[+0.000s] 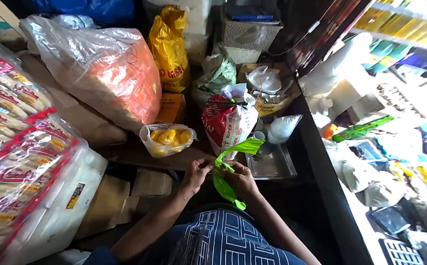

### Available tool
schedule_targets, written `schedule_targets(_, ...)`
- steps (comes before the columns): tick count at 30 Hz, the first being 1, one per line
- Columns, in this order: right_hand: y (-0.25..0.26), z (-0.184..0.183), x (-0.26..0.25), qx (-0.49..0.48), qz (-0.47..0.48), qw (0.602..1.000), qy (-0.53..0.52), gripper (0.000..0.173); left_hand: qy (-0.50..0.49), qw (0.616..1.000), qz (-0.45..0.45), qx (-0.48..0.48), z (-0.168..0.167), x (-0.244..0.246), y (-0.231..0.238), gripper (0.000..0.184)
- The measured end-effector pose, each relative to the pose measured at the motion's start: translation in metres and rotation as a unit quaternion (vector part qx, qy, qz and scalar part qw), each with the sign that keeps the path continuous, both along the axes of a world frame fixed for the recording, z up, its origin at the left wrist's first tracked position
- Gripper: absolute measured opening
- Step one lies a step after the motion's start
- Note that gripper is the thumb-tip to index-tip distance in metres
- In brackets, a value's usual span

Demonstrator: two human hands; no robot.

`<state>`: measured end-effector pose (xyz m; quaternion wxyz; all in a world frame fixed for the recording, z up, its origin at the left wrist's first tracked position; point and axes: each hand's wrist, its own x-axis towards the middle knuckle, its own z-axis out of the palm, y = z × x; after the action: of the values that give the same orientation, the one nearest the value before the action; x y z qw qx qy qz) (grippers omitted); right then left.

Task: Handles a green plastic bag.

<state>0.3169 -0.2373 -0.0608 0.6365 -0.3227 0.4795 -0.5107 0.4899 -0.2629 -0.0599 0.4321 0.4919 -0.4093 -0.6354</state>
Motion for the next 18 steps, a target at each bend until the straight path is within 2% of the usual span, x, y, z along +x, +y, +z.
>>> schedule_targets(3, 0.002, -0.002, 0.002, -0.013, 0.006, 1.000, 0.002, 0.020, -0.029, 0.997, -0.015, -0.070, -0.011, -0.002, 0.004, 0.010)
schedule_targets(4, 0.003, -0.003, 0.002, -0.019, 0.010, 1.000, -0.010, 0.016, -0.024, 0.996, -0.014, -0.082, -0.013, -0.003, 0.006, 0.017)
schedule_targets(6, 0.004, -0.004, 0.001, -0.014, 0.011, 0.999, -0.049, 0.020, -0.050, 0.995, 0.004, -0.089, -0.012, -0.006, 0.008, 0.031)
schedule_targets(7, 0.004, -0.003, 0.000, -0.006, 0.003, 0.999, -0.052, 0.021, -0.072, 0.993, 0.018, -0.093, -0.011, -0.007, 0.008, 0.032)
schedule_targets(10, 0.008, 0.004, 0.001, 0.024, -0.014, 0.999, 0.024, 0.024, -0.104, 0.988, 0.051, -0.097, -0.009, -0.009, 0.007, 0.024)
schedule_targets(13, 0.012, 0.008, 0.001, 0.044, 0.019, 0.995, 0.083, 0.026, -0.124, 0.982, 0.068, -0.124, -0.011, -0.009, 0.006, 0.023)
schedule_targets(15, 0.015, 0.006, 0.002, 0.048, 0.038, 0.994, 0.090, 0.026, -0.125, 0.980, 0.064, -0.141, -0.011, -0.008, 0.005, 0.026)
schedule_targets(18, 0.018, 0.003, 0.005, 0.050, 0.026, 0.996, 0.063, 0.015, -0.125, 0.977, 0.061, -0.162, -0.013, -0.008, 0.006, 0.026)
